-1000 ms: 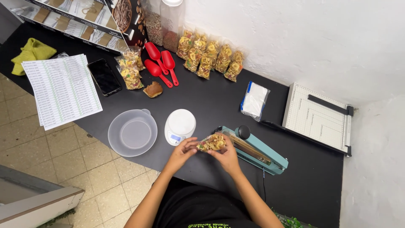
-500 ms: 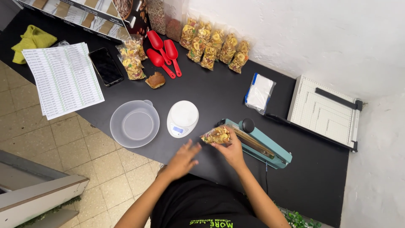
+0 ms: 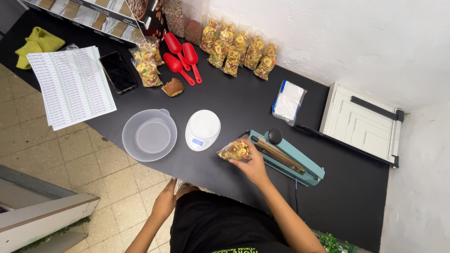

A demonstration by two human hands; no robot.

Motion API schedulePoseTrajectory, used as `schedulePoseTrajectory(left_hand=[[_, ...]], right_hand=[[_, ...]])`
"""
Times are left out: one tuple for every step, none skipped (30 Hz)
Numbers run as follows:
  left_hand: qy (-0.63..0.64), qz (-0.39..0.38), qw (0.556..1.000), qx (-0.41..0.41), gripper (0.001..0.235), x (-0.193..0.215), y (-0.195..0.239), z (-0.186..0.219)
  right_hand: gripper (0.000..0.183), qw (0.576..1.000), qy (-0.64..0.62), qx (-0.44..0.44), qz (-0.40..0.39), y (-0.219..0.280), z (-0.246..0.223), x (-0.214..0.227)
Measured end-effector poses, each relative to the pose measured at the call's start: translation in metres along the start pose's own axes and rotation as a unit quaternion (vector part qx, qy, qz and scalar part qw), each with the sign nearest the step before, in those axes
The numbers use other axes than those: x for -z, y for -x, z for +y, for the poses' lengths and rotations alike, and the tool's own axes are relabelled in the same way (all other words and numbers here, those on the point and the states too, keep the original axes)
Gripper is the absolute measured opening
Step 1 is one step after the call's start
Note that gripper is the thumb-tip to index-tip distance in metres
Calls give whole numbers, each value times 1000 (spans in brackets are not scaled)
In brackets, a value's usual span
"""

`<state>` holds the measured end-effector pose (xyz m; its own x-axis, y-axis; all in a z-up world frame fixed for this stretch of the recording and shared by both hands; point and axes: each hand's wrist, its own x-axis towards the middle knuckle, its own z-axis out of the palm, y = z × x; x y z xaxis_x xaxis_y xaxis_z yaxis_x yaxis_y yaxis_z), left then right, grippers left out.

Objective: Folding the tops of small plastic bags filled with nut mix and sealing them using an impulse heat sealer.

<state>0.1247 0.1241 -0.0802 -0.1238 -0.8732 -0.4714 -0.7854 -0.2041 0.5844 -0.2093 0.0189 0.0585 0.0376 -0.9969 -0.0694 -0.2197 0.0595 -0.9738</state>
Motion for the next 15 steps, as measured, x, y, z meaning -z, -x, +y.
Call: schedulePoseTrajectory(left_hand=[[-1,1,1000,1,72,-3,1,4],[-4,24,1000,-1,66,-5,-2,11],[-8,48,999,-2,63,-7,-5,18],[-8,50,999,-3,63,-5,-2,32],[-15,-56,998,11,68,-2,2,46],[-24,-161,986,25,73,2,4,59],[-25,-159,987,23,73,-1,5,62],[-18,-211,975,-67,57,-2,6,65],[-11,-259,953,-157,50,-4,6,68],[-13,-260,953,-157,50,6,12,88],[71,-291,936,-184,49,16,18,107],[157,-319,911,-208,50,25,24,126],[156,-319,911,-208,50,24,22,125],[-85,-326,928,-161,51,22,16,126],[-321,-311,889,-102,55,21,11,127]], right_hand=[[69,1000,-1,0,0,3,0,-2],[69,1000,-22,-2,4,3,-1,-2],[69,999,-44,-4,8,3,-2,-1],[69,999,-44,-2,8,3,-8,0],[68,999,-40,-4,2,3,-14,1],[67,999,-37,-6,-2,3,-21,1],[67,999,-38,-4,-1,4,-23,2],[67,1000,-27,4,-3,3,-26,2],[68,1000,-16,11,-5,2,-29,2],[68,1000,-18,11,-3,2,-30,2],[67,1000,-13,23,-2,2,-30,1],[67,999,-8,35,-2,0,-31,0],[67,999,-9,35,-2,3,-31,-2],[67,999,-3,34,-6,1,-32,-2],[67,999,3,34,-10,0,-34,-1]])
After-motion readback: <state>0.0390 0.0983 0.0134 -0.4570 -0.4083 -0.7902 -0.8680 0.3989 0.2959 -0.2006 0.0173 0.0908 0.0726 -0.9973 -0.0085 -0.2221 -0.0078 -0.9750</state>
